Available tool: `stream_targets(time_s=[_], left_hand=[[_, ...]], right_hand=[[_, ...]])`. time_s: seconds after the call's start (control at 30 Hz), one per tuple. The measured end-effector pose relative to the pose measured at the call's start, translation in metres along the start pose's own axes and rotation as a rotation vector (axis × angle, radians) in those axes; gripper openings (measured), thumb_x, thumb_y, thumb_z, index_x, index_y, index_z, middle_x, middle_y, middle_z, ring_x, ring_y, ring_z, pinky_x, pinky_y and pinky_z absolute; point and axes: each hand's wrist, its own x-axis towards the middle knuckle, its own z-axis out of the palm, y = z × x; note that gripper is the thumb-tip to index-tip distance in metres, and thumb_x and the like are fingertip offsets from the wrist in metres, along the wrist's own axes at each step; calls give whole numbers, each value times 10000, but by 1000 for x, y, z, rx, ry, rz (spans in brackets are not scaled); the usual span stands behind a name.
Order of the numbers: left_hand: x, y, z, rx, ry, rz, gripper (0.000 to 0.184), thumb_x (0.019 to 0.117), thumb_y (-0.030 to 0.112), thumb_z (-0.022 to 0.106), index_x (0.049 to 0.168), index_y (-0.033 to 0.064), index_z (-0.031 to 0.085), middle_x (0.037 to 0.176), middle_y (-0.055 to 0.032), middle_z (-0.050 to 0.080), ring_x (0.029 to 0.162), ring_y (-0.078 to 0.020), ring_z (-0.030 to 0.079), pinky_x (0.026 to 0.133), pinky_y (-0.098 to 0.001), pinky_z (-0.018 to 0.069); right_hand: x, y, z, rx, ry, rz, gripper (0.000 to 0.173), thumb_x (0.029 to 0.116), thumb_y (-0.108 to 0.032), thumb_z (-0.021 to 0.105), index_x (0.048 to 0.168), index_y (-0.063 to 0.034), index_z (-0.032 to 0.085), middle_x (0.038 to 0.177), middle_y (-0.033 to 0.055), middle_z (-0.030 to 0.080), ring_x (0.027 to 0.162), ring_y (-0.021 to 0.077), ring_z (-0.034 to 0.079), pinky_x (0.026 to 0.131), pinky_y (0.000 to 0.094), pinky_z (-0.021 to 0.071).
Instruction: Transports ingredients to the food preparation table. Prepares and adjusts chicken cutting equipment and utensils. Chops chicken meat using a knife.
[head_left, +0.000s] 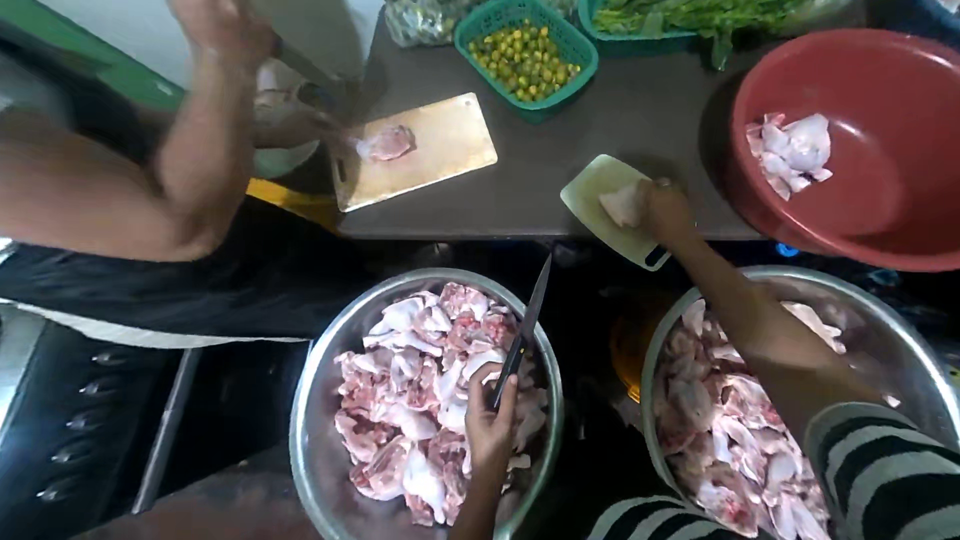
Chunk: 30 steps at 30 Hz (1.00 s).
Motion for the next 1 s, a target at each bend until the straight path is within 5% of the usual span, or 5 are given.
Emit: stream_targets(time_s=[0.27, 0.33, 0.47, 0.63, 1.0], left_hand=[[56, 32, 35, 62, -194, 67, 367, 989, 84, 605, 1327, -42, 531, 898, -2, 645, 618, -16, 605, 549, -184, 545], [73, 46, 45, 88, -236, 169, 363, 1006, 98, 601, 1338, -34, 535, 896, -9, 678, 616, -24, 633, 552, -193, 570], [107, 76, 64, 334, -150, 416, 337, 987, 186, 651, 1255, 24, 526, 756, 14, 585, 573, 5, 524, 544, -168, 474], [142, 121, 81, 498, -267, 413, 310, 982, 164, 666, 1260, 87, 552, 814, -55, 631, 598, -119, 576, 544, -302, 500], [190, 157, 133, 556, -210, 838, 231, 963, 198, 710, 1088, 4, 695, 880, -120, 730, 715, -126, 672, 645, -271, 532]], right_hand=[[8, 29, 28, 248, 91, -129, 348, 1008, -248, 646, 1333, -133, 689, 1471, 213, 542, 1352, 485, 482, 1061, 661, 427], [9, 33, 29, 293, 101, -132, 344, 994, -223, 669, 1323, -128, 693, 1471, 213, 539, 1342, 488, 486, 1062, 651, 433], [10, 37, 29, 365, 141, -142, 323, 962, -184, 712, 1278, -116, 724, 1413, 206, 586, 1297, 461, 526, 1072, 615, 435], [10, 53, 42, 448, 210, -172, 269, 969, -145, 685, 1230, -140, 752, 1374, 162, 624, 1269, 415, 551, 1052, 591, 452], [16, 66, 55, 607, 322, -195, 293, 932, -185, 748, 1186, -39, 729, 1276, 164, 687, 1224, 358, 605, 1060, 522, 458]])
